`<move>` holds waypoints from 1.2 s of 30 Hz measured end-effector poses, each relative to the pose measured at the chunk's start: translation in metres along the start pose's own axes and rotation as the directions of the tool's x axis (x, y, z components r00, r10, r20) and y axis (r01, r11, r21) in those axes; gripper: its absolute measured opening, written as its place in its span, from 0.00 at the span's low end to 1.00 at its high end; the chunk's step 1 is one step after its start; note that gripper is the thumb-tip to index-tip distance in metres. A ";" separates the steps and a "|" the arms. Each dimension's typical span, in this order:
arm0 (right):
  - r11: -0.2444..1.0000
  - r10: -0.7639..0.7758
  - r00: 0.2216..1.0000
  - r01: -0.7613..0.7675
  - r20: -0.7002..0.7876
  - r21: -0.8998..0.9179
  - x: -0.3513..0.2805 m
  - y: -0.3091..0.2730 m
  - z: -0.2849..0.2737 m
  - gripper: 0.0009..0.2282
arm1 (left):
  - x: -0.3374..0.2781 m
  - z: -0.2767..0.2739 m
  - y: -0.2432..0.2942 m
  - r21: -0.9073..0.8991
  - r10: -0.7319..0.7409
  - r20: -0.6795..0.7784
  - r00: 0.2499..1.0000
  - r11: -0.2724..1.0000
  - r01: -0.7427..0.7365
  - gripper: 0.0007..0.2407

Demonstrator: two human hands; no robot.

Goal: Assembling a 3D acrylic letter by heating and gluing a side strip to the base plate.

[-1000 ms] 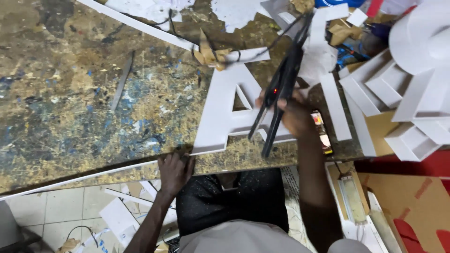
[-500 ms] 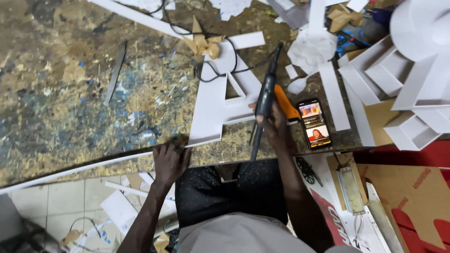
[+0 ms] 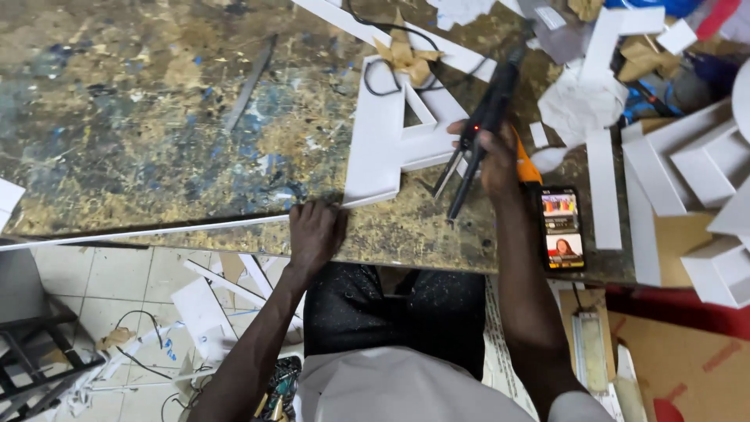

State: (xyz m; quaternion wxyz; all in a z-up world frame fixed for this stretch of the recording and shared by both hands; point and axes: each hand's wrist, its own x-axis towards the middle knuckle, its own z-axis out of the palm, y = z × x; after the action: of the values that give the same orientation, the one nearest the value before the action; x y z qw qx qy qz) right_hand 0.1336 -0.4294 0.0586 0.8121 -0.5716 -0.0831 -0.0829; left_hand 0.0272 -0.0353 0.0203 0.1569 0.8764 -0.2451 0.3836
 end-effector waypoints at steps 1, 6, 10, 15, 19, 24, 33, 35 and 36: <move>1.000 -0.003 1.000 0.003 0.012 0.000 0.003 0.000 -0.005 0.25 | 0.004 -0.006 -0.004 0.008 -0.004 -0.008 1.000 1.000 0.005 0.12; 1.000 0.010 0.992 -0.010 0.122 0.000 -0.016 -0.015 0.009 0.20 | 0.026 -0.040 0.002 -0.146 0.036 0.090 0.995 0.989 -0.022 0.05; 0.999 0.024 0.972 -0.032 0.233 0.028 -0.029 -0.038 0.041 0.26 | 0.026 -0.047 -0.005 -0.216 0.040 0.116 0.992 0.976 -0.014 0.06; 0.991 0.074 0.911 -0.021 0.406 -0.134 -0.042 -0.102 0.116 0.33 | 0.004 -0.032 -0.016 -0.224 0.034 0.151 0.988 0.975 0.000 0.02; 0.981 0.054 0.909 0.030 0.414 -0.194 -0.045 -0.121 0.136 0.35 | -0.021 -0.007 -0.024 -0.212 -0.036 0.173 0.984 0.975 0.073 0.04; 0.948 0.044 0.892 0.105 0.450 -0.301 -0.044 -0.128 0.145 0.35 | -0.015 -0.005 -0.022 -0.154 -0.109 0.259 0.960 0.976 0.152 0.03; 0.812 0.114 0.924 0.126 0.366 -0.570 -0.063 -0.105 0.182 0.36 | 0.013 -0.025 -0.021 -0.278 -0.162 0.370 0.915 0.921 0.275 0.01; 0.815 0.118 0.918 0.129 0.379 -0.564 -0.061 -0.097 0.189 0.36 | 0.021 -0.028 -0.019 -0.267 -0.165 0.362 0.917 0.925 0.271 0.01; 0.819 0.107 0.913 0.143 0.394 -0.555 -0.060 -0.093 0.192 0.35 | 0.024 -0.029 -0.017 -0.255 -0.160 0.346 0.925 0.932 0.256 0.01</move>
State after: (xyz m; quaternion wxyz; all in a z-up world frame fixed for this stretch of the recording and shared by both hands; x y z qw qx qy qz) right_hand 0.0461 -0.2769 0.1936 0.5660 -0.7924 -0.2273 0.0093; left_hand 0.0338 -0.0148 0.0563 0.2844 0.9147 -0.2262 0.1768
